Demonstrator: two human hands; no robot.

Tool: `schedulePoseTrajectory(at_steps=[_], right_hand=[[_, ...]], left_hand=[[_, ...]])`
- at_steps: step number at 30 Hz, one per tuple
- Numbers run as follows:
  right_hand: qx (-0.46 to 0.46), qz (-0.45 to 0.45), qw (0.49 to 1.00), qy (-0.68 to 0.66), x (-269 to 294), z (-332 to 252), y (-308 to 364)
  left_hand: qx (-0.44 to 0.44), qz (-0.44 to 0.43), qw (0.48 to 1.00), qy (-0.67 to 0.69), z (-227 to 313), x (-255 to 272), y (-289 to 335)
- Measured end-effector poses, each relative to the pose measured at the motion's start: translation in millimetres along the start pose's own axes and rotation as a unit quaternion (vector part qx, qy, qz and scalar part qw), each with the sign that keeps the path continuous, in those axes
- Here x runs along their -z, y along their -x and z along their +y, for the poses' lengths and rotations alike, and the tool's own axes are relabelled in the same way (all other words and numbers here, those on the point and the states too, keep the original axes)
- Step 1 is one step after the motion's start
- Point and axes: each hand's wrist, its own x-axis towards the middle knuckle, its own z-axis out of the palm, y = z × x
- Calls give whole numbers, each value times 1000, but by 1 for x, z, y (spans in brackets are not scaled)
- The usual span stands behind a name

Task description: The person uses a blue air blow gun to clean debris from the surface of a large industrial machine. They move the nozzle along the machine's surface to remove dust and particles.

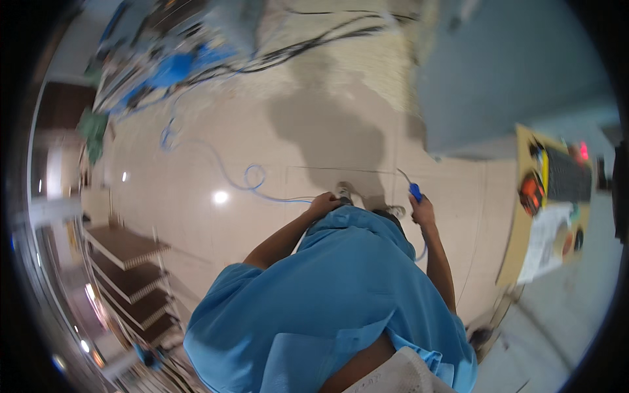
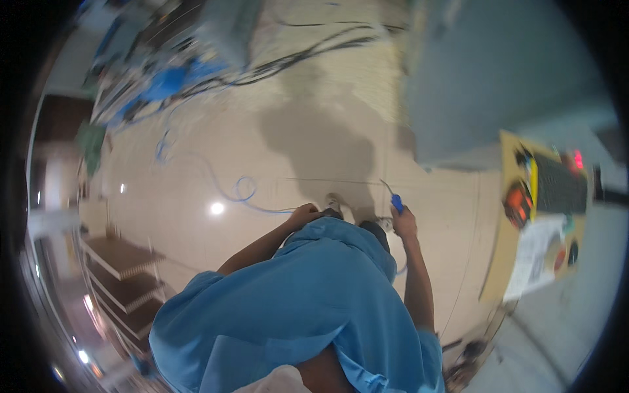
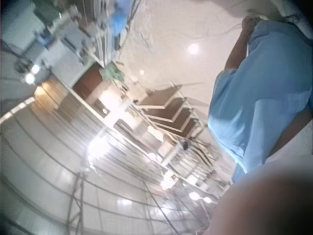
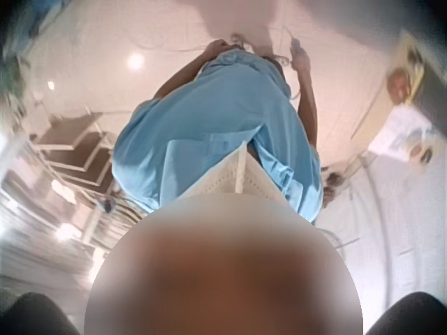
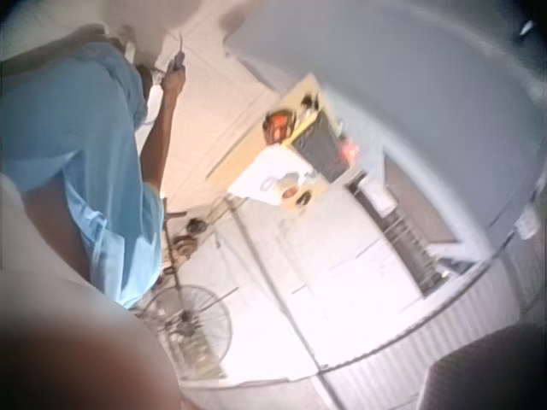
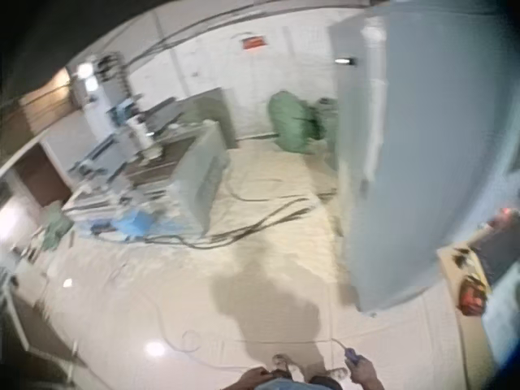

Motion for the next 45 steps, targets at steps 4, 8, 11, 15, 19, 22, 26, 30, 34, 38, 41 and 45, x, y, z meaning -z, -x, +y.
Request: schedulePoseTrajectory(at_steps=[4, 8, 11, 15, 19, 22, 26, 30, 34, 38, 41, 45], right_hand=[[50, -163, 983, -63, 16, -104, 45], [89, -493, 864, -52, 61, -205, 83], [210, -569, 782, -140, 85, -254, 100], [105, -519, 842, 103, 74, -312, 95], [76, -410, 856, 306, 60, -338, 91], [69, -510, 843, 158, 66, -337, 78], [78, -290, 854, 425, 60, -335, 37], [35, -467, 825, 316, 39, -349, -7], [70, -479, 787, 382, -4, -398, -29], [118, -408, 757, 496, -49, -481, -21], [134, -710, 643, 253, -82, -555, -1], [291, -752, 513, 295, -156, -657, 12]], left_hand=[[-12, 77, 997, 21, -36, 50, 2], [-28, 69, 997, 28, -62, 89, 4], [-32, 84, 996, 7, -69, 98, 3], [-16, 66, 998, 14, -82, 103, 4], [17, 79, 996, 27, -104, 106, 15], [51, 96, 993, 54, -120, 102, 26], [115, 113, 982, 98, -134, 92, 40], [128, 214, 945, 212, -149, 82, 55], [247, 263, 888, 285, -175, 78, 68], [296, 229, 870, 320, -204, 82, 74], [320, 229, 837, 380, -229, 99, 69], [325, 222, 848, 355, -273, 162, 46]])
